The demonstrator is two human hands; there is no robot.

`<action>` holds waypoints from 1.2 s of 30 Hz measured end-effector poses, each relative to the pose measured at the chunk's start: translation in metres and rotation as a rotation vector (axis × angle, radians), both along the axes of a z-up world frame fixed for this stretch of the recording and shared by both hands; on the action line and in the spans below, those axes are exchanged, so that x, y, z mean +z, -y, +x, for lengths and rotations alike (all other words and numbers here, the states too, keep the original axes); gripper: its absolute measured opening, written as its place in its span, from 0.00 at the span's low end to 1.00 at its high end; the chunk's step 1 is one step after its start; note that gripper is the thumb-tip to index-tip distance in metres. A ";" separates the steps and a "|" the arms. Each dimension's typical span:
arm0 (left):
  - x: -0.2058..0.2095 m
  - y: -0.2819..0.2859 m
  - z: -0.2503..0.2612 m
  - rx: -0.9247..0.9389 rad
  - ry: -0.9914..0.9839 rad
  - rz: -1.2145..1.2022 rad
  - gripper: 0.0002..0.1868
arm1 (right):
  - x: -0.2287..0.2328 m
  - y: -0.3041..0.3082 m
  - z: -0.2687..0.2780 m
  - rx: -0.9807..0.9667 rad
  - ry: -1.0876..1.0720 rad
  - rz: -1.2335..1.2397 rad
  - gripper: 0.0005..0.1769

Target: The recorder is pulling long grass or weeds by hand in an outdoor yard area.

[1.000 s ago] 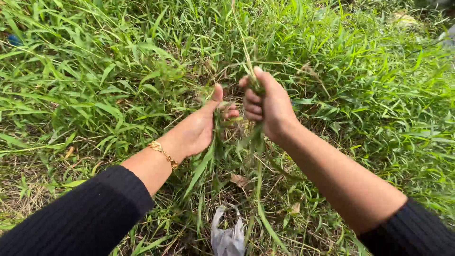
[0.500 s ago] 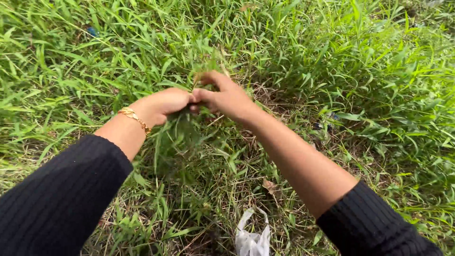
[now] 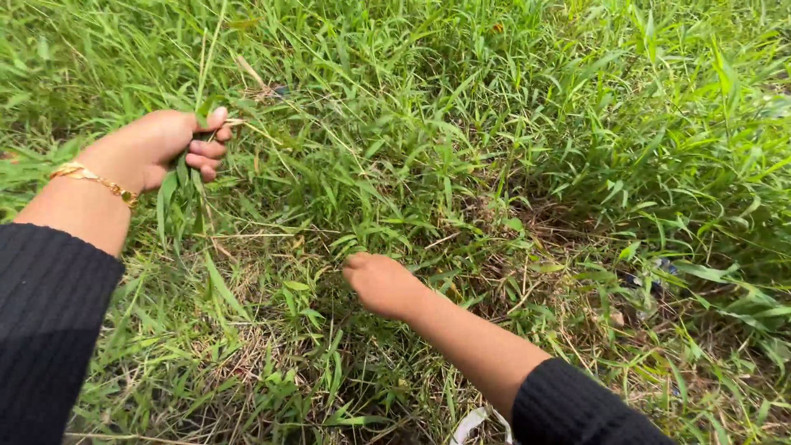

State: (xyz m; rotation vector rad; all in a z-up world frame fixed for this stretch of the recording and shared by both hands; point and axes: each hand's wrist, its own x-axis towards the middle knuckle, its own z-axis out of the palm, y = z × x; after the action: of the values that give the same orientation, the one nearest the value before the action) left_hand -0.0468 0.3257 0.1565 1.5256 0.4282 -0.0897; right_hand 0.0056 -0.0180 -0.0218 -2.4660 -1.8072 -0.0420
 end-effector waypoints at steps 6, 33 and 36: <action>-0.003 0.002 -0.037 0.127 -0.119 0.153 0.19 | -0.076 -0.077 0.052 -0.189 0.687 -0.336 0.45; -0.081 0.076 0.010 -0.143 -0.264 0.082 0.12 | -0.006 0.100 -0.017 -0.272 -0.248 -0.161 0.20; -0.124 0.066 0.041 -0.139 -0.221 -0.017 0.11 | 0.049 0.159 -0.017 -0.529 -0.361 -0.017 0.21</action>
State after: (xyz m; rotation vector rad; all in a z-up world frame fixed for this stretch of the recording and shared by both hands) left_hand -0.0057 0.2594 0.0326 1.5331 0.4948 -0.3719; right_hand -0.0116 -0.1771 0.0268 -2.6703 -0.9958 0.3591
